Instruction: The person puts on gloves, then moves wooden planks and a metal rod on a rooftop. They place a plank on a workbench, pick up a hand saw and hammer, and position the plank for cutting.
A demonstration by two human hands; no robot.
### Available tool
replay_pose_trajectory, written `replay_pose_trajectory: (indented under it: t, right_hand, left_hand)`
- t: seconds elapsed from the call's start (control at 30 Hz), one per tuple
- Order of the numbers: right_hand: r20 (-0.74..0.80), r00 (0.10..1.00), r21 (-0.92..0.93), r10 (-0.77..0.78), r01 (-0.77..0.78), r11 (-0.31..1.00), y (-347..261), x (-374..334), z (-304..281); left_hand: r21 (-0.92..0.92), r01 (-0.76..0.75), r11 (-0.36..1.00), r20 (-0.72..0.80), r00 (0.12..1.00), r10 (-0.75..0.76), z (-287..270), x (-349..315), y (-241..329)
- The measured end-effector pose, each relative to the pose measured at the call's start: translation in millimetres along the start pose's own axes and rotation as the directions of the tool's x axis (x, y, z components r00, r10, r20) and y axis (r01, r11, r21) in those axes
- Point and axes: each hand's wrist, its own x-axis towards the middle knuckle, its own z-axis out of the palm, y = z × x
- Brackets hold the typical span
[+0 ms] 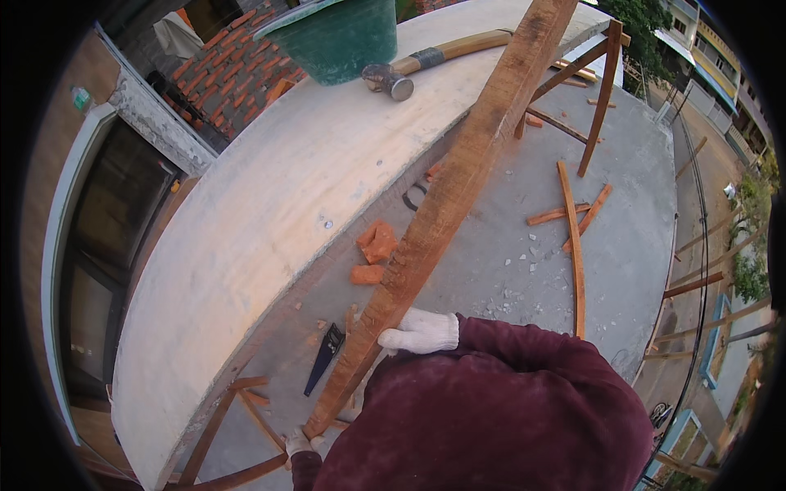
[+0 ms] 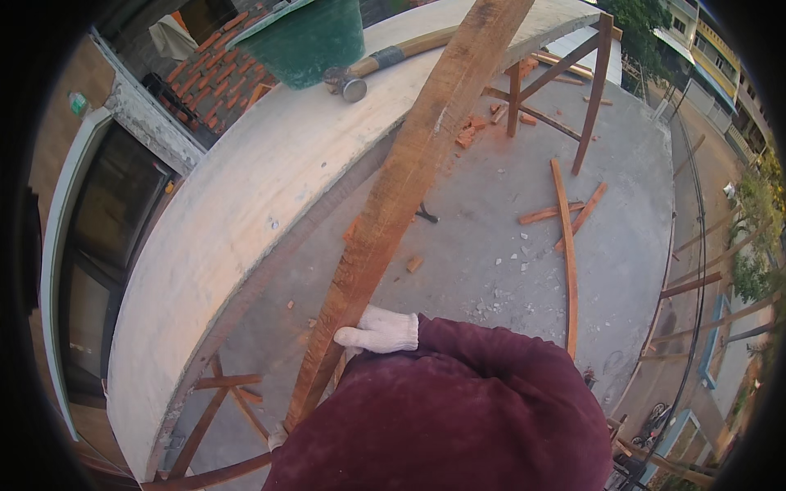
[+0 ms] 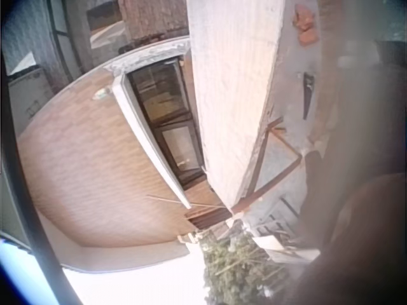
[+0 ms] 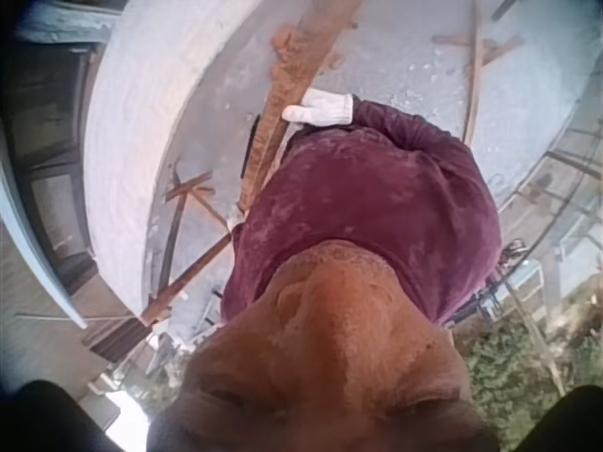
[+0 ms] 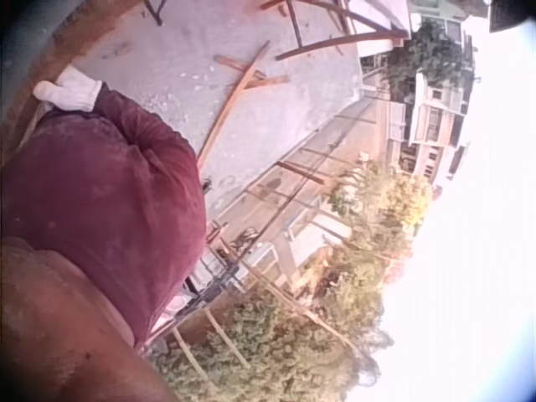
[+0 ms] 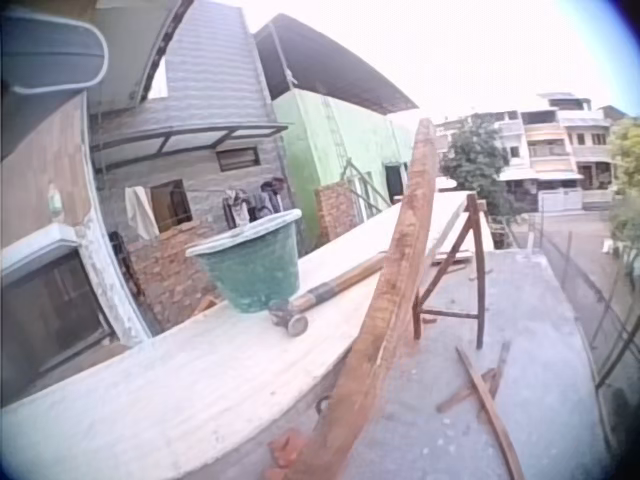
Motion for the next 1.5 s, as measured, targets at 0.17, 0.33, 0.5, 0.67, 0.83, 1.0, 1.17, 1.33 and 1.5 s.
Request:
replay_pose_trajectory:
  t: [0.17, 0.33, 0.5, 0.67, 0.83, 1.0, 1.17, 1.33, 1.5]
  right_hand:
    - [-0.15, 0.971, 0.137, -0.186, 0.207, 0.969, 12, 20, 5]
    - [-0.073, 0.993, 0.214, -0.089, 0.103, 0.971, -3, 19, 8]
    - [-0.128, 0.983, -0.283, -0.129, 0.089, 0.955, 32, 17, -1]
    - [-0.379, 0.923, -0.244, -0.068, -0.028, 0.969, 26, 21, -8]
    - [-0.22, 0.902, -0.426, -0.373, 0.255, 0.868, 66, 24, -47]
    - [-0.147, 0.911, -0.704, -0.386, 0.178, 0.688, 102, 10, -109]
    - [-0.241, 0.958, -0.125, 0.154, -0.188, 0.974, 24, 14, -28]
    - [-0.054, 0.991, -0.468, -0.124, 0.084, 0.88, 12, 21, -25]
    - [0.195, 0.981, -0.628, -0.021, 0.141, 0.766, -40, 3, -37]
  left_hand:
    - [-0.036, -0.059, 0.998, 0.017, 0.998, 0.06, -37, 9, 19]
    - [0.004, -0.108, 0.994, 0.085, 0.991, 0.108, -59, -18, 27]
    - [-0.371, -0.028, 0.928, -0.328, 0.939, -0.103, -3, -50, 16]
    - [-0.861, -0.113, 0.496, -0.459, 0.592, -0.662, 4, -32, 90]
    - [-0.209, -0.408, -0.889, 0.252, 0.856, -0.452, 91, -9, 150]
    - [0.062, -0.552, -0.832, 0.398, 0.778, -0.486, 55, 44, 159]
    - [-0.461, -0.485, -0.743, 0.587, 0.462, -0.665, 73, 48, 138]
    - [-0.93, 0.127, 0.345, -0.25, 0.469, -0.847, -22, -36, 69]
    - [-0.968, -0.223, 0.113, -0.206, 0.967, 0.147, -134, 9, 117]
